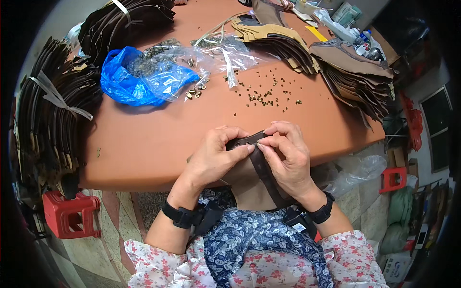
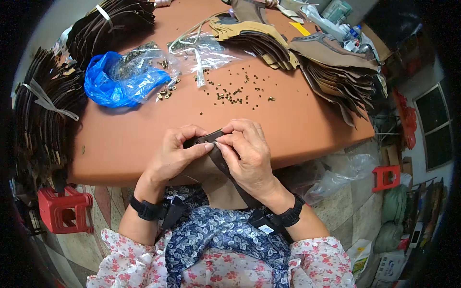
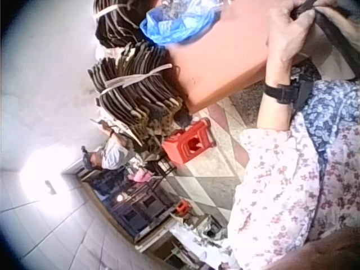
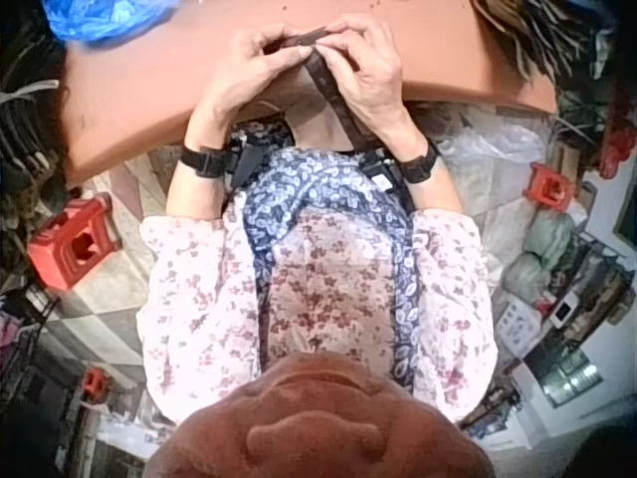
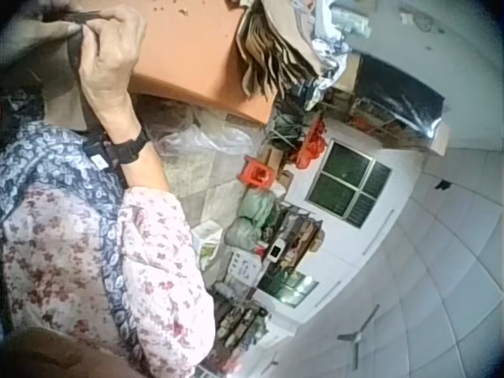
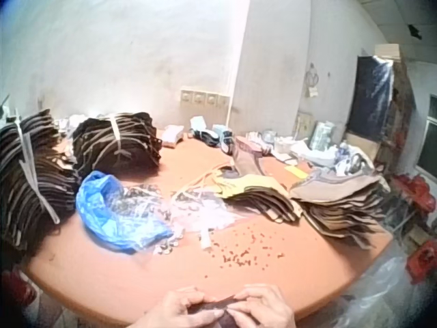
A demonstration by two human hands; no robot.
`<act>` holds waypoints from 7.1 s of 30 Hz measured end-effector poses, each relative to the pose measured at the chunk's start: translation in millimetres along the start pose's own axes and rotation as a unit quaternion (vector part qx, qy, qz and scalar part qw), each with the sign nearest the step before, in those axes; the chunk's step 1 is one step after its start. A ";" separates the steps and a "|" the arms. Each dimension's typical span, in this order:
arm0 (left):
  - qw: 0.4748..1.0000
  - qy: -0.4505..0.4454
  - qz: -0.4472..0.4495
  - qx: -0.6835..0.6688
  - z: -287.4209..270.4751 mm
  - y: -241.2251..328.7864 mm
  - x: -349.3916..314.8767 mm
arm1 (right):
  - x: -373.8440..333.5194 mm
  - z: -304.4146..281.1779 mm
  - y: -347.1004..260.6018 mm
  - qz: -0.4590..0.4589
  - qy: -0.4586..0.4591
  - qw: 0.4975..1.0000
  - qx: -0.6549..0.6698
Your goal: The recorder is assembling the upper components of a shoe by manually inserting eyelets or small decorative elements into pre-punched holes in the leather/fabric material.
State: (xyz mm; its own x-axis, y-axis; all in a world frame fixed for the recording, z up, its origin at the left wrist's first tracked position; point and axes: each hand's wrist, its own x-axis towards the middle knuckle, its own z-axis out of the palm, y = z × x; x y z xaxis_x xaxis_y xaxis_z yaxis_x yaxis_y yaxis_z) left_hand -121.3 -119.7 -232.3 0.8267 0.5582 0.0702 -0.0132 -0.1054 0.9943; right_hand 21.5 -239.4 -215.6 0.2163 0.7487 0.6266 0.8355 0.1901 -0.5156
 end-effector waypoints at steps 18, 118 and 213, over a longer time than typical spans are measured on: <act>0.996 0.042 -0.027 0.067 6.2 2.6 -0.7 | -2.3 0.1 -3.6 0.066 -0.012 0.997 0.023; 0.987 0.107 0.113 0.049 -1.6 54.2 -21.5 | -55.2 -43.1 -12.9 0.191 -0.114 0.971 0.088; 0.825 0.215 0.127 0.507 3.9 -7.8 -20.7 | 204.0 -57.4 217.7 0.035 -0.062 0.928 -0.367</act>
State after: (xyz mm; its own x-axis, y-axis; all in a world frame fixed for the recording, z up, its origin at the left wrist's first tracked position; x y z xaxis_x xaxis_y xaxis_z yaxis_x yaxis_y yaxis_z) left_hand -136.1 -133.7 -241.9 0.5911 0.6293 0.5046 0.5025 -0.7766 0.3799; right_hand 276.5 -81.7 -166.5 0.2618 0.8191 0.5105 0.9502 -0.3114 0.0124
